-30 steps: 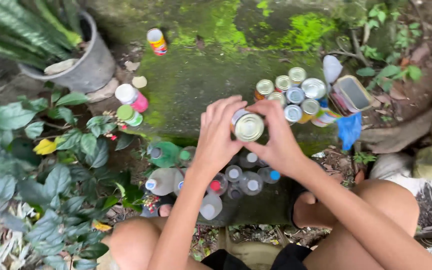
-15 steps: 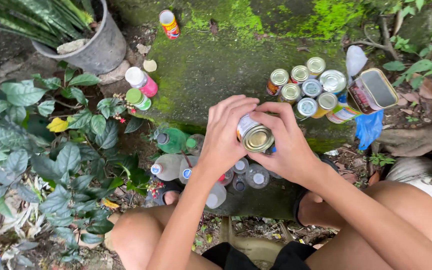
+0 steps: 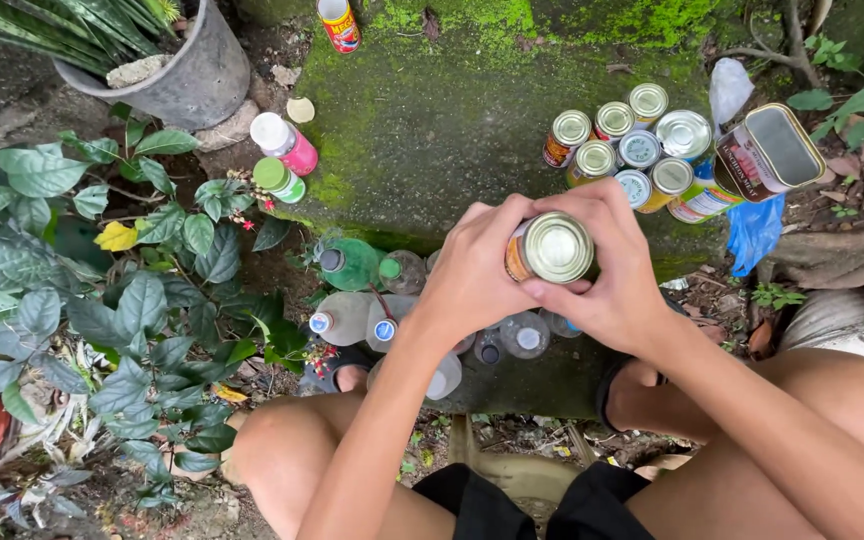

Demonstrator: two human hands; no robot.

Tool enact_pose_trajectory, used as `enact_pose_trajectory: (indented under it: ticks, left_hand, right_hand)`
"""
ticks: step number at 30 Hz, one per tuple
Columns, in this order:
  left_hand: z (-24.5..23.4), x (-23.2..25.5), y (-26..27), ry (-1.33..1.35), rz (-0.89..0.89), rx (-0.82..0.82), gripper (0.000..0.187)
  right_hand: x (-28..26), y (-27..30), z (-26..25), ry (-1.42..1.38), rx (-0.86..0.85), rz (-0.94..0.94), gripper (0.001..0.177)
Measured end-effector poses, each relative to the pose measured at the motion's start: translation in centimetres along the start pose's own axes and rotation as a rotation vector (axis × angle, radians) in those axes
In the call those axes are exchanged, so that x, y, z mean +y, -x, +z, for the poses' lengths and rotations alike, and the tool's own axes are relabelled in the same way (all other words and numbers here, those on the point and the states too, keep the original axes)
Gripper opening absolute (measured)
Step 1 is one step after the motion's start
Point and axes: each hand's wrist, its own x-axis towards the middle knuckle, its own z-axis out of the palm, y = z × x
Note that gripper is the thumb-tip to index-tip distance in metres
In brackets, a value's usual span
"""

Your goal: Sorting and organizing empty tin cans and plastic bottles on outdoor steps.

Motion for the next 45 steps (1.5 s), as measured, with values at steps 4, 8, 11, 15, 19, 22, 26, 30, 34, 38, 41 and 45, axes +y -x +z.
enact_pose_trajectory:
  ticks: [4, 8, 11, 15, 19, 22, 26, 30, 34, 38, 41, 45]
  left_hand:
    - [-0.1, 0.0, -0.4, 0.015, 0.023, 0.03, 0.059]
    - [-1.0, -0.2, -0.4, -0.285, 0.208, 0.161, 0.069]
    - [-1.6, -0.1, -0.3, -0.489, 0.282, 0.193, 0.069]
    - [-2.2, 0.2, -0.1, -0.527, 0.313, 0.222, 0.07]
    - [-2.4, 0.1, 0.0, -0.49, 0.41, 0.299, 0.064]
    - [-2.2, -0.1, 0.3, -0.431, 0.406, 0.314, 0.057]
    - [-2.1, -0.2, 0.5, -0.385, 0.391, 0.338, 0.043]
    - [-2.3, 0.2, 0.5, -0.403, 0.405, 0.306, 0.039]
    - [-2.4, 0.3, 0.5, -0.431, 0.42, 0.295, 0.038]
    - [-2.2, 0.5, 0.3, -0.335, 0.375, 0.297, 0.034]
    - [-2.5, 1.0, 0.2, -0.246, 0.321, 0.285, 0.03]
    - [-3.0, 1.5, 0.1, -0.193, 0.275, 0.243, 0.024]
  right_hand:
    - [0.1, -0.4, -0.6, -0.042, 0.021, -0.008, 0.065]
    - [0.1, -0.5, -0.7, -0.026, 0.027, 0.072, 0.065]
    - [0.4, -0.3, -0.5, -0.109, 0.031, 0.127, 0.064]
    - [1.0, 0.2, -0.8, -0.383, 0.039, 0.092, 0.056]
    - [1.9, 0.3, -1.3, -0.529, 0.106, 0.181, 0.055]
    - [2.7, 0.2, -1.6, -0.536, 0.157, 0.211, 0.053]
    - [3.1, -0.1, -1.5, -0.492, 0.19, 0.09, 0.055]
    - [2.7, 0.1, -1.2, -0.53, 0.204, 0.076, 0.055]
    - [2.7, 0.3, -1.2, -0.54, 0.216, 0.076, 0.056]
    - [2.5, 0.5, -1.2, -0.515, 0.21, 0.072, 0.055]
    - [2.5, 0.5, -1.1, -0.492, 0.209, 0.056, 0.055]
    - [2.0, 0.4, -1.1, -0.476, 0.2, 0.059, 0.055]
